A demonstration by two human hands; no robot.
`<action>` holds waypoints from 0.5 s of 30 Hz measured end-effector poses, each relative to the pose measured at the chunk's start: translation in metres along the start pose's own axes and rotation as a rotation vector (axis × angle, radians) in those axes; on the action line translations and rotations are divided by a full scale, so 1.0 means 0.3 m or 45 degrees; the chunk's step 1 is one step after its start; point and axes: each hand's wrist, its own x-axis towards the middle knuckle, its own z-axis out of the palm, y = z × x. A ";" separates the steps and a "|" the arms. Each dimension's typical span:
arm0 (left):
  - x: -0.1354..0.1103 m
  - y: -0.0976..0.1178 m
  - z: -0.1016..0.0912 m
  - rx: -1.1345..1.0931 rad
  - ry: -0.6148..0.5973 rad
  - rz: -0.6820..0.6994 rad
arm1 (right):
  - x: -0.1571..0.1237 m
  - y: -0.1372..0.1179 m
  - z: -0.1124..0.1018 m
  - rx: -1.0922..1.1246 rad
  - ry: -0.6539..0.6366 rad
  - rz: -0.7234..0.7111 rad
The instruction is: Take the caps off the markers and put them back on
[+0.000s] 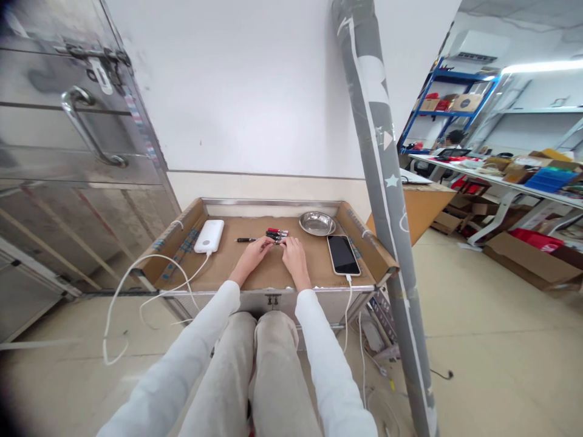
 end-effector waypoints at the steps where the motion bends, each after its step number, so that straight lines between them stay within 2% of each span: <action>1: 0.000 0.001 -0.001 0.004 0.005 -0.016 | 0.000 0.000 -0.001 0.014 0.028 0.008; 4: 0.000 -0.002 0.000 0.021 -0.008 -0.028 | -0.001 -0.004 -0.005 0.065 0.074 0.012; 11: 0.002 -0.009 0.001 0.040 -0.055 -0.039 | 0.000 -0.016 -0.012 0.155 -0.026 -0.098; 15: 0.001 -0.013 0.004 0.007 -0.055 -0.052 | 0.000 -0.013 -0.011 0.095 -0.038 -0.099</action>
